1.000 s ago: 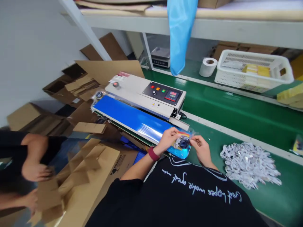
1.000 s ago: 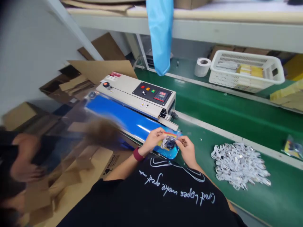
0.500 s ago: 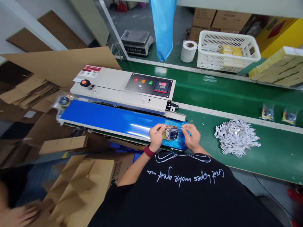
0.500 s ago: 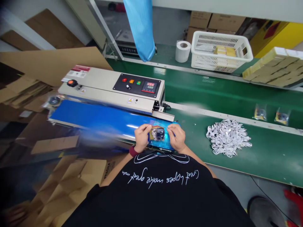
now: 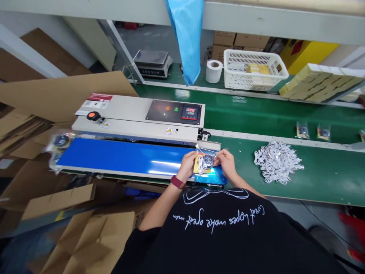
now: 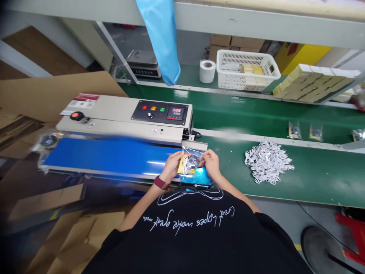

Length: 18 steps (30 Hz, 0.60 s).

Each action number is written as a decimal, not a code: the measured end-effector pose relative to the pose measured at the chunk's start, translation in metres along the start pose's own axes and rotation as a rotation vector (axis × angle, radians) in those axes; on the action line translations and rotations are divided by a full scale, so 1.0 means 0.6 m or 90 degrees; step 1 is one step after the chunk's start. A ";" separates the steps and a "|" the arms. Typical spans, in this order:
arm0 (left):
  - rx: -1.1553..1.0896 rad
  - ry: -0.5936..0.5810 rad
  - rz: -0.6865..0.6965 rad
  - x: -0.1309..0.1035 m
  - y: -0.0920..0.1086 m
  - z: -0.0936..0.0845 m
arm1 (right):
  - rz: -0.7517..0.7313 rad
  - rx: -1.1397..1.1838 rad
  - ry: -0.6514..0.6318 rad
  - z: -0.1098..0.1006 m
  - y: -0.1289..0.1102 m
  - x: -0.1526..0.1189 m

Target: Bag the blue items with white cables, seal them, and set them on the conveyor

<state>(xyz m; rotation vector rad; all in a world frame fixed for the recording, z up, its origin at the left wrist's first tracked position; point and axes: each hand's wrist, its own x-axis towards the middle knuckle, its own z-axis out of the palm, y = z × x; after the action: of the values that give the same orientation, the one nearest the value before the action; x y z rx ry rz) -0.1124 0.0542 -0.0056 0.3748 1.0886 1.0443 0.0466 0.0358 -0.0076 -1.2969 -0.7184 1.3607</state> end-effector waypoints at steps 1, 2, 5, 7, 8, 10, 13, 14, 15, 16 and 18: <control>0.010 -0.011 0.001 -0.001 0.000 -0.002 | 0.009 0.005 0.002 0.001 -0.002 0.001; 0.021 -0.018 0.001 -0.001 0.000 -0.003 | 0.015 0.010 0.004 0.001 -0.004 0.002; 0.060 -0.020 -0.008 0.003 0.001 -0.009 | 0.022 0.023 0.015 0.004 -0.003 0.006; 0.078 -0.007 -0.010 0.009 0.003 -0.013 | 0.025 0.017 0.019 0.008 0.000 0.009; 0.085 0.002 -0.008 0.012 0.004 -0.016 | 0.029 0.011 0.019 0.011 0.002 0.012; 0.088 0.016 0.001 0.020 0.009 -0.024 | 0.039 -0.004 0.016 0.021 0.005 0.018; 0.080 0.029 0.012 0.030 0.020 -0.040 | 0.057 -0.018 0.002 0.040 0.011 0.028; 0.079 0.034 0.016 0.032 0.025 -0.046 | 0.064 -0.019 -0.004 0.047 0.013 0.031; 0.080 0.040 0.018 0.033 0.030 -0.053 | 0.069 -0.020 -0.012 0.054 0.015 0.034; 0.083 0.046 0.021 0.034 0.035 -0.059 | 0.073 -0.019 -0.020 0.061 0.017 0.035; 0.089 0.053 0.031 0.035 0.044 -0.072 | 0.079 -0.021 -0.044 0.074 0.023 0.035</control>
<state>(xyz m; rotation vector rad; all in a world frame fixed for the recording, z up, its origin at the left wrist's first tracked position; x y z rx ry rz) -0.1615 0.0756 -0.0183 0.4759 1.2369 1.0375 0.0040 0.0626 -0.0167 -1.3442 -0.7205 1.5055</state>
